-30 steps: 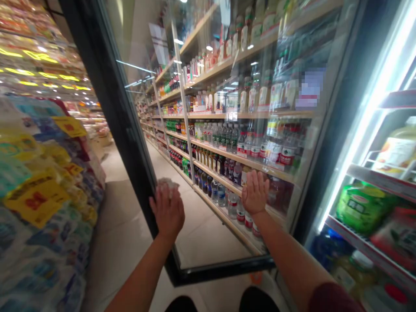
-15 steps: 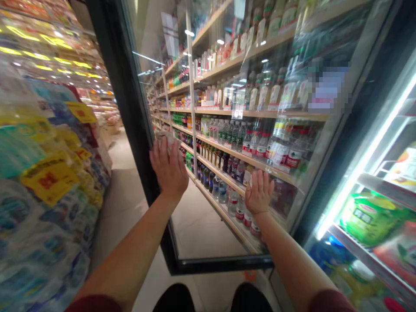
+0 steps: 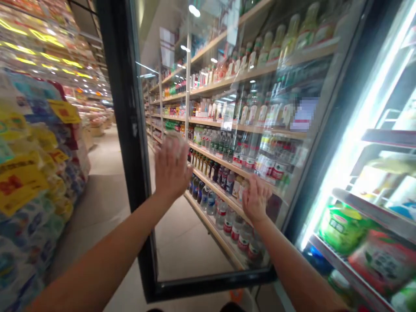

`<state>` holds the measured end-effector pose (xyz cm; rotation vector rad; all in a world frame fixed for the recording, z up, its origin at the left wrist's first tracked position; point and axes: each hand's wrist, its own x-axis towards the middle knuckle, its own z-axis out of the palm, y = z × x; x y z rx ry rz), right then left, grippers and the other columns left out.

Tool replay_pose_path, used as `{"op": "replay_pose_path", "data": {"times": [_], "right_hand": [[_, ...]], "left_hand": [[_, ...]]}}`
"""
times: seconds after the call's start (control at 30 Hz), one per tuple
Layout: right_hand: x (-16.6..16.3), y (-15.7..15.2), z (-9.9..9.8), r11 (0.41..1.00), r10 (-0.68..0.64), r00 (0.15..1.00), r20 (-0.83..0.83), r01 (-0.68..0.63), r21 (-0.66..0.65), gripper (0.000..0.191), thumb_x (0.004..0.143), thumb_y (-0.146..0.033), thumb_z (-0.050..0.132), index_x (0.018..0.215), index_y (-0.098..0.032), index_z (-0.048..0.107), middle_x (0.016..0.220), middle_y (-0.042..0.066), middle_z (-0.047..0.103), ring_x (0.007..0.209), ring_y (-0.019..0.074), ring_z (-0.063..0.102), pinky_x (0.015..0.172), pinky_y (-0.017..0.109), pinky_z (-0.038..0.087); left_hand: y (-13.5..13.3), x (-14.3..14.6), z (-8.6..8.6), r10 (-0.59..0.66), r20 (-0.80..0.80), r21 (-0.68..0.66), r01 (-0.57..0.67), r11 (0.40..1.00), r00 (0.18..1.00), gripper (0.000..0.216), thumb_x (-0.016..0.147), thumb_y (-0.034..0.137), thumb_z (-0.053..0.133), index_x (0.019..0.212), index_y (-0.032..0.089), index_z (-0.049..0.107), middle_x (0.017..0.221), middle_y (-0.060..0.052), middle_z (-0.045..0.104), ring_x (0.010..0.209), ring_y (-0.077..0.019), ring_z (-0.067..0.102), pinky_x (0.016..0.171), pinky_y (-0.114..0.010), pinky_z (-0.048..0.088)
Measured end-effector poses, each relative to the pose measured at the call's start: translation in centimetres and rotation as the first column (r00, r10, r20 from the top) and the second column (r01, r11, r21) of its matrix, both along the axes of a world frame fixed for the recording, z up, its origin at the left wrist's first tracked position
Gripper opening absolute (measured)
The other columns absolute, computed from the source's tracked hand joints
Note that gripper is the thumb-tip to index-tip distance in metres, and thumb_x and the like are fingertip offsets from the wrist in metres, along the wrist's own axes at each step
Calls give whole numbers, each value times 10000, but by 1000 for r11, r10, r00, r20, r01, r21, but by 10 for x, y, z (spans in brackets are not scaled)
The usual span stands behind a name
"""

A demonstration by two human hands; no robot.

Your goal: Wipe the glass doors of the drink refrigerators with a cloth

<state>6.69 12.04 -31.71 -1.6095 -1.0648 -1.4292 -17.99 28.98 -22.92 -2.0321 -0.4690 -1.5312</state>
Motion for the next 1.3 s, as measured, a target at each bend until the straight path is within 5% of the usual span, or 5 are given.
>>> {"op": "replay_pose_path", "data": {"times": [0.17, 0.43, 0.73, 0.97, 1.3], "right_hand": [[16, 6, 33, 999, -33, 999, -5, 33, 32, 596, 1002, -225, 317, 1591, -189, 241, 1553, 146, 450, 1500, 251, 318, 1199, 481, 234], [20, 10, 24, 998, -17, 999, 33, 14, 66, 629, 979, -224, 331, 1597, -177, 222, 1558, 154, 440, 1516, 258, 296, 1219, 522, 248], [20, 13, 27, 994, -45, 997, 59, 39, 99, 595, 986, -234, 329, 1575, -166, 276, 1540, 170, 455, 1513, 255, 298, 1202, 525, 282], [22, 18, 25, 995, -49, 998, 45, 45, 90, 621, 967, -235, 354, 1579, -169, 268, 1539, 162, 458, 1510, 261, 300, 1210, 529, 268], [23, 25, 25, 993, -76, 996, 45, 71, 95, 603, 961, -230, 358, 1558, -158, 308, 1523, 165, 478, 1500, 276, 316, 1188, 544, 301]], "left_hand": [[-20, 13, -34, -14, -605, 359, 288, 888, 796, 605, 964, 482, 487, 1534, 319, 369, 1632, 45, 296, 1562, -151, 96, 1314, -364, 101], [-22, 23, 141, -9, 213, -73, 25, 997, 977, 550, 1019, 413, 377, 1545, 260, 333, 1679, -62, 185, 1570, -284, 63, 1276, -599, 95], [-60, 68, -8, -125, -494, 358, 333, 872, 860, 538, 940, 523, 496, 1457, 378, 466, 1598, 144, 357, 1537, -17, 108, 1253, -185, 208], [-6, 8, 127, -9, 49, 82, 5, 997, 999, 651, 1016, 398, 341, 1588, 125, 193, 1667, -180, 148, 1571, -281, 23, 1265, -606, 124], [3, 23, 108, -80, -750, 277, 422, 863, 656, 509, 990, 398, 440, 1496, 365, 397, 1615, 79, 344, 1526, -101, 242, 1289, -358, 184]]}}
